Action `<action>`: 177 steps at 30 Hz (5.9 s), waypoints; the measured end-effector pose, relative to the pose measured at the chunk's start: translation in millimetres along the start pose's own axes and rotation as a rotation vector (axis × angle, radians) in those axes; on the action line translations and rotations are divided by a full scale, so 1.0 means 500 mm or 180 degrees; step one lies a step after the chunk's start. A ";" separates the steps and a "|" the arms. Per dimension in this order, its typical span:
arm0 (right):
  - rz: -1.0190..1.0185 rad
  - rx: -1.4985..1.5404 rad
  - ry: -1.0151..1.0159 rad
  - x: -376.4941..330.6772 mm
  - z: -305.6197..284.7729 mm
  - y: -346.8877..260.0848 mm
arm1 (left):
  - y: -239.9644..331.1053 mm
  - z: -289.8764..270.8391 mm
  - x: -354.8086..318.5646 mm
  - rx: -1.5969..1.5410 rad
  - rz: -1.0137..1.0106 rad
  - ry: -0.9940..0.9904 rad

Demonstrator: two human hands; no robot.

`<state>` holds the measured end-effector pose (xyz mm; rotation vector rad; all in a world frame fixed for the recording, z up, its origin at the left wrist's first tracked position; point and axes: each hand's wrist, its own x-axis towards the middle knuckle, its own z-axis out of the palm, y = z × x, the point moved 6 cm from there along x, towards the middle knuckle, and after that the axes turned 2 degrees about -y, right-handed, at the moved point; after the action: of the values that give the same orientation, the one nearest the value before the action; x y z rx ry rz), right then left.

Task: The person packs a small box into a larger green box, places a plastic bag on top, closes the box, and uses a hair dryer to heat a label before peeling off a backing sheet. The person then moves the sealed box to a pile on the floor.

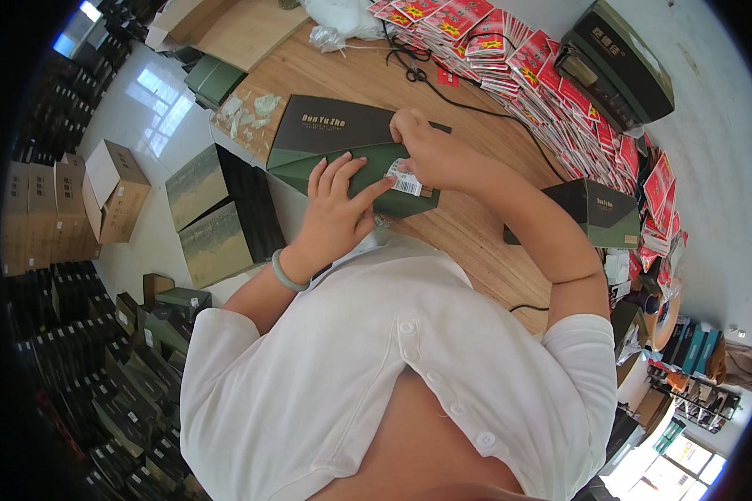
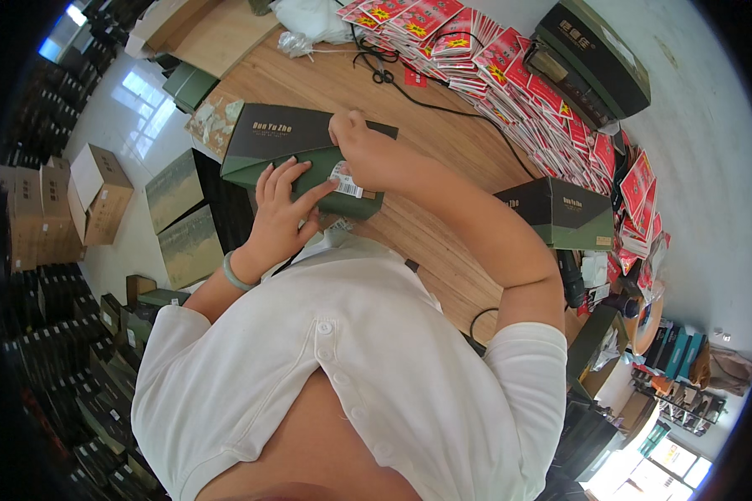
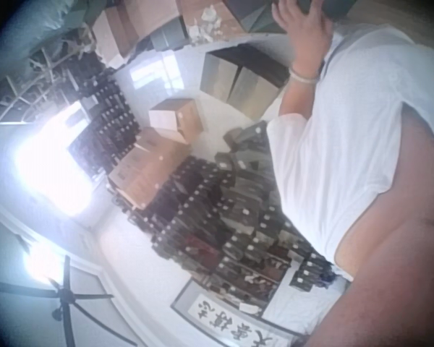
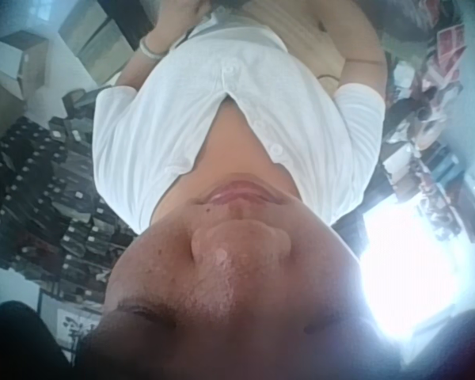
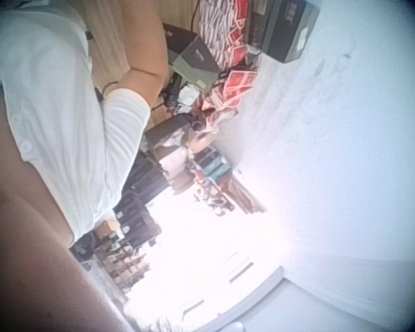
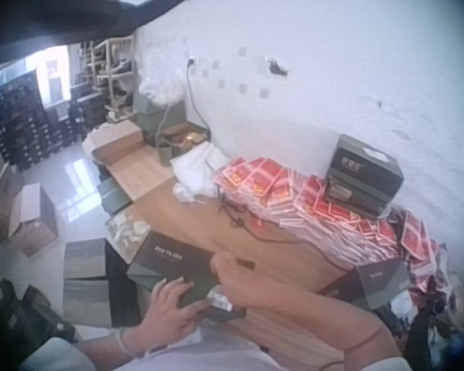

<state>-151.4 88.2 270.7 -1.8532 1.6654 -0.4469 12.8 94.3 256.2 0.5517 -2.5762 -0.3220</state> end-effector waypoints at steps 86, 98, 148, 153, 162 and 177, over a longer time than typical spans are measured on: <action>0.0911 0.1924 0.2459 -0.138 0.079 0.165 | 0.085 0.094 0.049 0.0761 -0.0495 0.0142; 0.0975 0.2018 0.2637 -0.125 0.124 0.130 | 0.076 0.092 0.039 0.0456 -0.0643 -0.0005; 0.0462 0.4447 0.1666 0.194 0.303 0.047 | -0.726 0.166 -0.212 -0.5819 -0.3878 0.1719; 0.1096 0.4810 0.1191 0.288 0.409 0.022 | -0.835 0.268 -0.316 -0.5856 -0.4494 0.2238; 0.1325 0.4760 0.0497 0.396 0.447 0.081 | -0.611 0.080 -0.094 0.0171 -0.0895 0.0138; 0.2934 0.3519 0.3660 -0.158 0.478 0.313 | -0.813 0.200 0.150 0.1135 -0.0902 -0.1420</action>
<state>-138.6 210.3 0.9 0.1479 1.9577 -1.6947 33.8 -287.9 71.3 1.0859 -3.0091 -0.0785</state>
